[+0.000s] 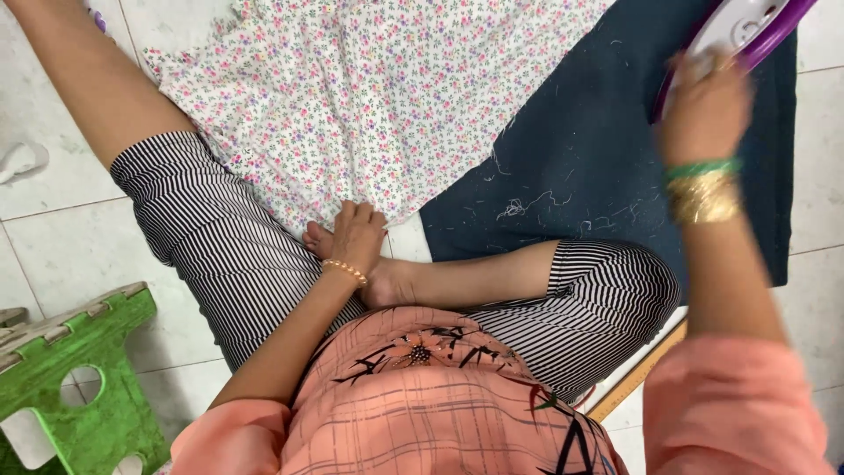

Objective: A person uses an electric iron to press wrinkles out of a floral patterned piece of fabric laid on a mat on the floor.

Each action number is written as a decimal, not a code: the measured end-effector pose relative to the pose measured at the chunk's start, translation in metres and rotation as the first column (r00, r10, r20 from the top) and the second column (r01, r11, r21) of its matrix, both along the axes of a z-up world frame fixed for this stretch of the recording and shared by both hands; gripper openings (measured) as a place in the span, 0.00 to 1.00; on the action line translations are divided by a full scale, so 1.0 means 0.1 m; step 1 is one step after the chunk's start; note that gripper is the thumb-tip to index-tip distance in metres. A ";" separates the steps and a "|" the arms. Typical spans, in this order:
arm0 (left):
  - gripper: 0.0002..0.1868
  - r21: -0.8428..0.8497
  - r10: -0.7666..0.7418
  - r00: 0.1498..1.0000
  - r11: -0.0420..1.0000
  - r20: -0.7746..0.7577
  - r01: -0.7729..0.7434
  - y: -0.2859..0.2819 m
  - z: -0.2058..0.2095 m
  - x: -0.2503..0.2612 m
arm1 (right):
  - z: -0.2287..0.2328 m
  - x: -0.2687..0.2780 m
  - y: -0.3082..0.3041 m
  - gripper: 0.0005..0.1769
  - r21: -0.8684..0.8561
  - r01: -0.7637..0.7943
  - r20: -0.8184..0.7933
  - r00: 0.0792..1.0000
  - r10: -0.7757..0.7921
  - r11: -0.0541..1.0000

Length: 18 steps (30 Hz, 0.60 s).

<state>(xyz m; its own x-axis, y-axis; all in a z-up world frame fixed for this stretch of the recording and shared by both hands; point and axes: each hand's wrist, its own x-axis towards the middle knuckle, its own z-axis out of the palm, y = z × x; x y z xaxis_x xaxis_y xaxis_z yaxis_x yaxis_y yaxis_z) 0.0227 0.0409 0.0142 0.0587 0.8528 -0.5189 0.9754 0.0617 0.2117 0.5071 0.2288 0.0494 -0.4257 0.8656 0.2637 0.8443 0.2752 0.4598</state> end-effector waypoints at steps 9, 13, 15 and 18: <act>0.21 -0.356 0.254 0.385 0.907 0.887 0.224 -0.55 0.36 0.52 | 0.57 -2.53 -1.82 0.47 -0.761 -0.631 0.216 -0.464 -0.859 0.150; 0.19 -0.272 0.054 0.423 0.836 0.905 0.476 -0.34 0.76 0.68 | 0.52 -2.50 -1.92 0.46 -0.884 -0.457 0.272 -0.673 -0.688 0.097; 0.20 -0.142 -0.030 0.338 0.871 0.941 0.471 -0.42 0.51 0.73 | 0.22 -2.27 -1.97 0.44 -0.849 -0.507 0.315 -0.711 -0.629 0.148; 0.24 -0.037 -0.073 0.267 0.923 0.961 0.384 -0.53 0.33 0.77 | 0.10 -2.10 -1.74 0.42 -0.799 -0.544 0.326 -0.751 -0.574 0.257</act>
